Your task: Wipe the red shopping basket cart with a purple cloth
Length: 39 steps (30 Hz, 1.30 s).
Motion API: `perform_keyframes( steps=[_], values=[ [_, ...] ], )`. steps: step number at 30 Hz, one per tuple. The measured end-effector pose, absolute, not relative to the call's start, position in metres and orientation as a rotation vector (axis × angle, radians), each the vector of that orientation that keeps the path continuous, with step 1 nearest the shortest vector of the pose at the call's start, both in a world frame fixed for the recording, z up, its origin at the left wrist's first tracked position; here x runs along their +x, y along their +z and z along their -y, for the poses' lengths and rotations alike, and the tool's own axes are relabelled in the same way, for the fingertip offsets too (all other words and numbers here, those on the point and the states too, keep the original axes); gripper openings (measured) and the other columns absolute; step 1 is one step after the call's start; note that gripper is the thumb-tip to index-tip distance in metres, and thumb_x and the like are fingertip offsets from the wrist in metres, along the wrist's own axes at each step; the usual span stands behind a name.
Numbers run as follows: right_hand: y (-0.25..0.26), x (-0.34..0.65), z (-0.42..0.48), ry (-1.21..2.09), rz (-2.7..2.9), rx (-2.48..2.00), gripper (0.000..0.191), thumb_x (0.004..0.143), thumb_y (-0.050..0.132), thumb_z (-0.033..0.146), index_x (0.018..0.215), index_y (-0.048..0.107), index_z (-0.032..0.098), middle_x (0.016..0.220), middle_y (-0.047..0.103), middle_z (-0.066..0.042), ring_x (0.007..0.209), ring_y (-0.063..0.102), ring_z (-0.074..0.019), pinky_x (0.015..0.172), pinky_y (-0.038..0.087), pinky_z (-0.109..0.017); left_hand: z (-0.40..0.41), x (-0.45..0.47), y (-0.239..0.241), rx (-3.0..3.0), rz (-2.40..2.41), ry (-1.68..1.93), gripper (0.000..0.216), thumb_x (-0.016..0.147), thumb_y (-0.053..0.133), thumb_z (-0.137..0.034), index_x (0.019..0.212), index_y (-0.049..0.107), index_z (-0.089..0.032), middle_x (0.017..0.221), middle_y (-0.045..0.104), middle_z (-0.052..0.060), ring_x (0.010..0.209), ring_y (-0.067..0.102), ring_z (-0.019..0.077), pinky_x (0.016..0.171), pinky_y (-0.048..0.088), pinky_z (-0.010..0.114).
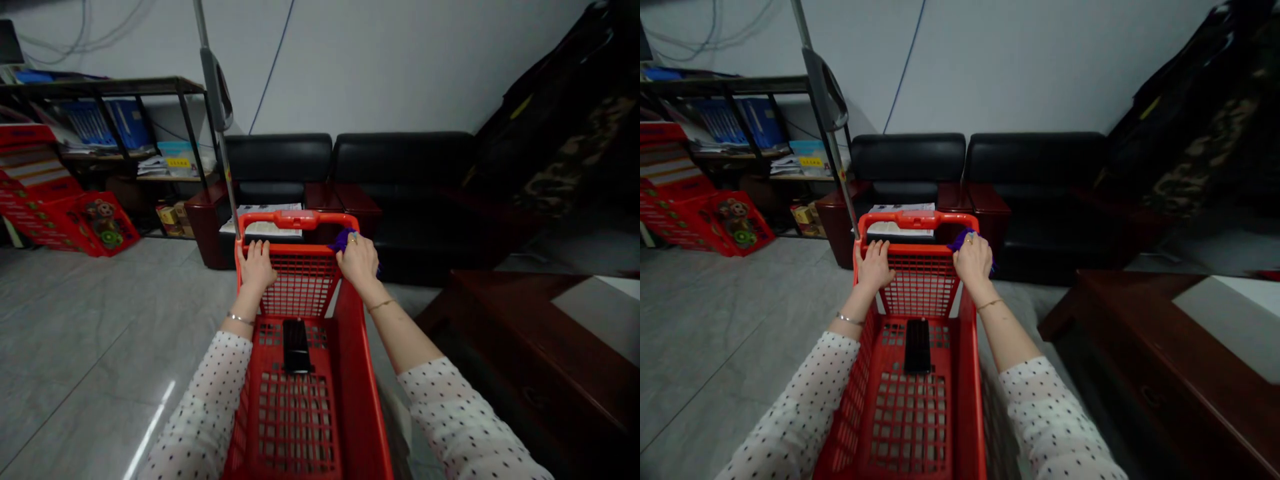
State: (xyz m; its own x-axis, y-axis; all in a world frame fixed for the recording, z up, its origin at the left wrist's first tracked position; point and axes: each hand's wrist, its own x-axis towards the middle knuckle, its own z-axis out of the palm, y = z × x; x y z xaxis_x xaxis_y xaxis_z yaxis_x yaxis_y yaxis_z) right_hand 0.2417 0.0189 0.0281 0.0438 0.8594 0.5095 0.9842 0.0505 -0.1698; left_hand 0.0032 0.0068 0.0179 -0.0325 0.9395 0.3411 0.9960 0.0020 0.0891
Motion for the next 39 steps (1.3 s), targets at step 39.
perform_keyframes(
  steps=[39],
  values=[
    [-0.081, 0.271, 0.096, -0.435, 2.176, -1.283, 0.045, 0.071, 0.060, 0.021, 0.116, 0.068, 0.023, 0.123, 0.066, -0.008, 0.117, 0.058, -0.0286, 0.098, 0.047, -0.041, 0.001, -0.020, 0.018, -2.057, 1.964, -0.519, 0.068, 0.076, 0.053, -0.025, 0.143, 0.042, -0.019, 0.150, 0.046, 0.010, 0.142, 0.036, 0.0233, 0.122, 0.005, 0.052]
  ],
)
